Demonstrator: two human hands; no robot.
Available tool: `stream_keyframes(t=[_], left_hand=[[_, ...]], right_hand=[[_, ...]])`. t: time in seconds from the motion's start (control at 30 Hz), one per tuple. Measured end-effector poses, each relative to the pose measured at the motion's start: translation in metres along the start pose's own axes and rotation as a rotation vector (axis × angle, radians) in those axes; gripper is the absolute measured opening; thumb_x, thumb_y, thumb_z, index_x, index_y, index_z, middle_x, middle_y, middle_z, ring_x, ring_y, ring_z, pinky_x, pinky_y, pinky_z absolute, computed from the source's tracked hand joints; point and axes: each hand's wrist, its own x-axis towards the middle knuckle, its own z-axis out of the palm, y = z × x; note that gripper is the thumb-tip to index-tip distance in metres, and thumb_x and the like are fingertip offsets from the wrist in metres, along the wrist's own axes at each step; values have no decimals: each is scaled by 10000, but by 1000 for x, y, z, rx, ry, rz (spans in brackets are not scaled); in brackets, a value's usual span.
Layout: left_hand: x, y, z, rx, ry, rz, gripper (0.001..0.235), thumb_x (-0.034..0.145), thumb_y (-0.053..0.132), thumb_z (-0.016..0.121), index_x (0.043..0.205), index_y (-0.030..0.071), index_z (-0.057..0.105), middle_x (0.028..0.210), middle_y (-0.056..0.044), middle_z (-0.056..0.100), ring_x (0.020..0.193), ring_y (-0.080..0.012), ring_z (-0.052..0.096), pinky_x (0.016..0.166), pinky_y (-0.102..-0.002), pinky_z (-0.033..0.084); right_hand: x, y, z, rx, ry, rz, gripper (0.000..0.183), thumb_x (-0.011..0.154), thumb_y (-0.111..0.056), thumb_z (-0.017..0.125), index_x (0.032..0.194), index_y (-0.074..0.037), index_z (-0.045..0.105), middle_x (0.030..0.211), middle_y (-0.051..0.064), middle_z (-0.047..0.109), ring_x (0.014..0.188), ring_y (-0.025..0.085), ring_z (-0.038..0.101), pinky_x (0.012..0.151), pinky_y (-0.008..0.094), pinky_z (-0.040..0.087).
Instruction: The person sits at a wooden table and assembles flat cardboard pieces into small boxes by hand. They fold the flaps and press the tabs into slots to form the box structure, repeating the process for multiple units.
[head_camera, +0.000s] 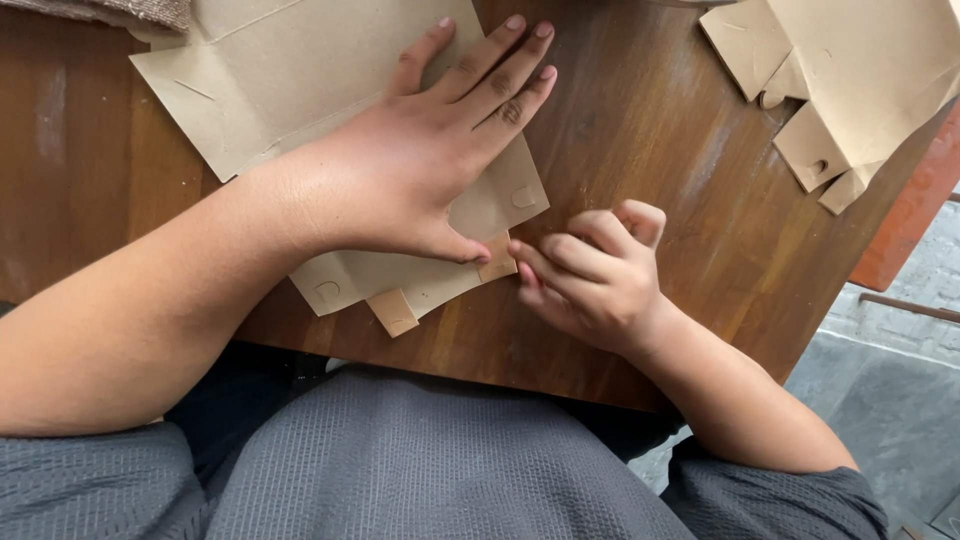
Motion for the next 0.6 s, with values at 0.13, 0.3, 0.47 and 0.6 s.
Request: stream_keyframes(t=[0.13,0.3,0.47,0.6], left_hand=[[-1,0,-2,-4,-2,4,1446,785,761,847,1754,-37,129,1814,-279,51,1694,-405,43,1324,-642,69],[0,0,-1,-23,-4,11,1420,809,752,841,1751,-50,144,1811,-282,47,1688,-413,29,1318,-652,58],[-1,0,-1,5,-10,11,1456,801,797,839,1755,-52,138,1812,-272,35,1685,-406,16,1315,-663,75],[-1,0,0,-4,-4,13,1448,807,813,818,1755,-53,147,1813,-277,48,1685,-415,24,1316,-651,60]], right_hand=[[-4,-1,1,-35,-6,-29,118,1057,-216,725,963,-169,777,862,-91,611,774,162,630,896,398,294],[-4,-3,2,-104,-52,-20,129,1102,-200,697,1159,-142,797,943,-81,639,851,180,654,916,406,289],[-1,-1,-1,-69,5,-52,133,1076,-196,681,1046,-164,807,890,-87,626,782,172,610,894,406,278],[-4,-2,1,-44,25,-101,111,1041,-208,737,950,-168,785,844,-98,606,757,158,613,889,372,294]])
